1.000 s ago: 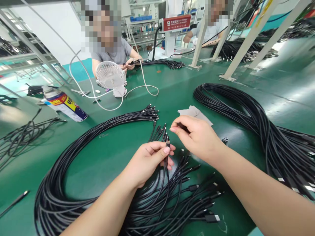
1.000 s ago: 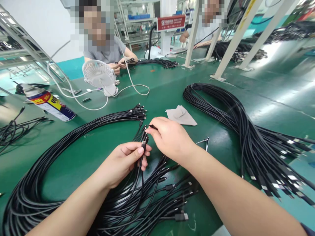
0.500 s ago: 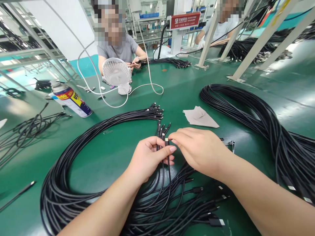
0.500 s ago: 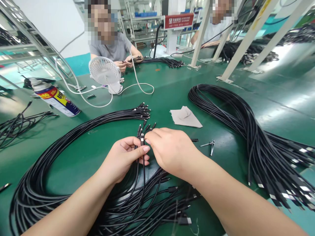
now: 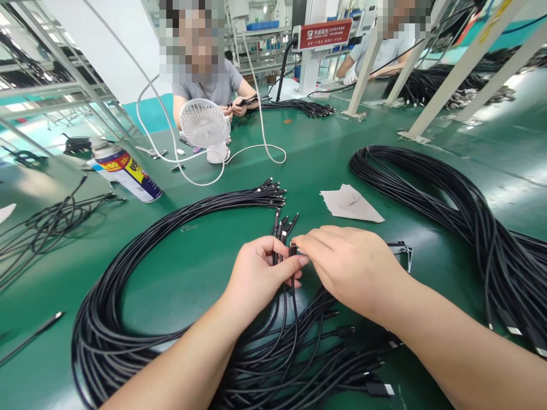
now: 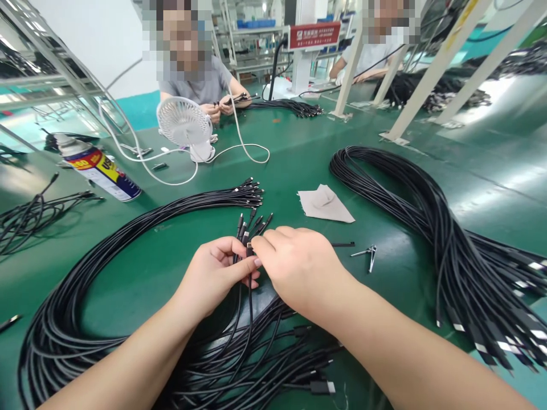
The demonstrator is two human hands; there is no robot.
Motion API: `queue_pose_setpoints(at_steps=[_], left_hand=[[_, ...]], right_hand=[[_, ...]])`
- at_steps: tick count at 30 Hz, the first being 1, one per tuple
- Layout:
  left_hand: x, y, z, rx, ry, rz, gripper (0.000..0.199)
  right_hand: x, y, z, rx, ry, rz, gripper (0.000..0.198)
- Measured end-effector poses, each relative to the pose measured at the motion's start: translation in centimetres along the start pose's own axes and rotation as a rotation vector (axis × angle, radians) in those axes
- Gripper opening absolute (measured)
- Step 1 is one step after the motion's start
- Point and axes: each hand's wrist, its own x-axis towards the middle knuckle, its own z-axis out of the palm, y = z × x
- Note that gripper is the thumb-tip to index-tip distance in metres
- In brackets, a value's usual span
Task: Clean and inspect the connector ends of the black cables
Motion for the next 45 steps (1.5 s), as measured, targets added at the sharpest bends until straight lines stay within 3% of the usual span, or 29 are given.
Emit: queue_pose_setpoints(at_steps=[24,34,45], left_hand=[[0.1,-0.4,-0.1,0.149,0.045,0.029,0.029],[0.1,-0.3,-0.2,0.119,-0.002,0.012,0.035],[0.0,0.0,-0.2,0.109,-0.017,-0.003,0.032]], right_hand=[[-0.3,0.1,-0.4,0.004,-0.083,0.016,0.026],[0.0,0.3,-1.0,-0.016,-0.121,0.010,0.027],[0.3,0.6,-0.7,0.154,-0.152,0.202,0.023]])
